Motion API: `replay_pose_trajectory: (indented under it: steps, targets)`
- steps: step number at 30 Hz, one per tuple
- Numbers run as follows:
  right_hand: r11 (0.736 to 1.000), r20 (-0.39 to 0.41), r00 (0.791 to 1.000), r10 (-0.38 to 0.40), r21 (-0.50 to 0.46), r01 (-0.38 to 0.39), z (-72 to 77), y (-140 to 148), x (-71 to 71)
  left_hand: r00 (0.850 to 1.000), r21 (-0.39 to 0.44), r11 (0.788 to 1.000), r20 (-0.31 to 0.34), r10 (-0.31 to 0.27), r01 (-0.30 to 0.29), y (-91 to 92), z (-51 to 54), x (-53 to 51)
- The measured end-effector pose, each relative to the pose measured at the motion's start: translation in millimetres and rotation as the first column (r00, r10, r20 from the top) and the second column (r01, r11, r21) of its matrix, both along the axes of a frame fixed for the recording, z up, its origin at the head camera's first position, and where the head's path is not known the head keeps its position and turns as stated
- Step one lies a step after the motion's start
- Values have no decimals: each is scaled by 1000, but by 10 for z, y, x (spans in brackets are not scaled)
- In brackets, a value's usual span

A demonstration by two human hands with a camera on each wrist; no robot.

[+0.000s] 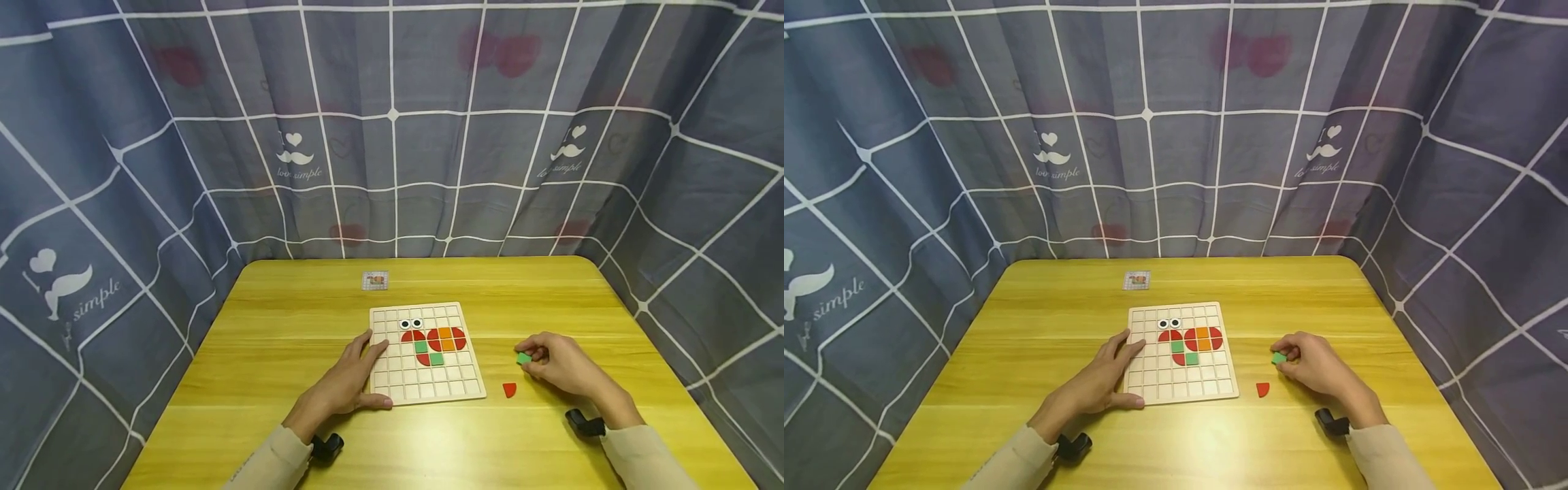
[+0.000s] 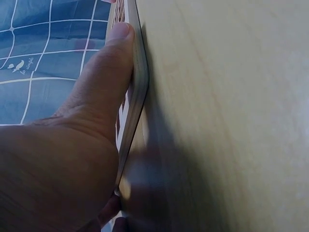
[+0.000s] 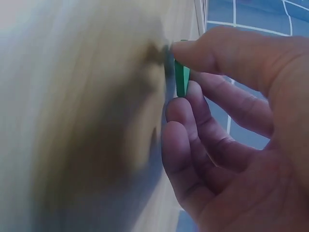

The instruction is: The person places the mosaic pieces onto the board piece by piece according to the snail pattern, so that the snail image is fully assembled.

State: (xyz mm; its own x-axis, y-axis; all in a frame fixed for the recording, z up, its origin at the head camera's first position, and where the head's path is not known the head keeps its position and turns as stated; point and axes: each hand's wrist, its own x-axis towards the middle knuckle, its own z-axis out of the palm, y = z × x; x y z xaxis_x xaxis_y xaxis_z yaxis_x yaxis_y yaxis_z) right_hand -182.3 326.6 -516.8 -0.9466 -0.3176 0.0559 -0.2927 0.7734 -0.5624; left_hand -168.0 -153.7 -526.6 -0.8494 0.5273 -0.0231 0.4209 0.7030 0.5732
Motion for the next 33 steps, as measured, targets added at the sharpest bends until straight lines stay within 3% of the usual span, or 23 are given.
replay_pose_trajectory:
  steps: [11,22,33]
  targets:
    - [997,-50,997,52,-53,-55,31,-347,-85,1000,-2,1000,-3,14,-14,-7,-26,36]
    - [981,-67,983,172,-84,-177,51,-787,-187,1000,-2,1000,1,27,-27,8,-12,27]
    - [964,-72,963,259,-43,-262,23,-1065,-247,1000,-5,1000,4,5,-5,9,16,1]
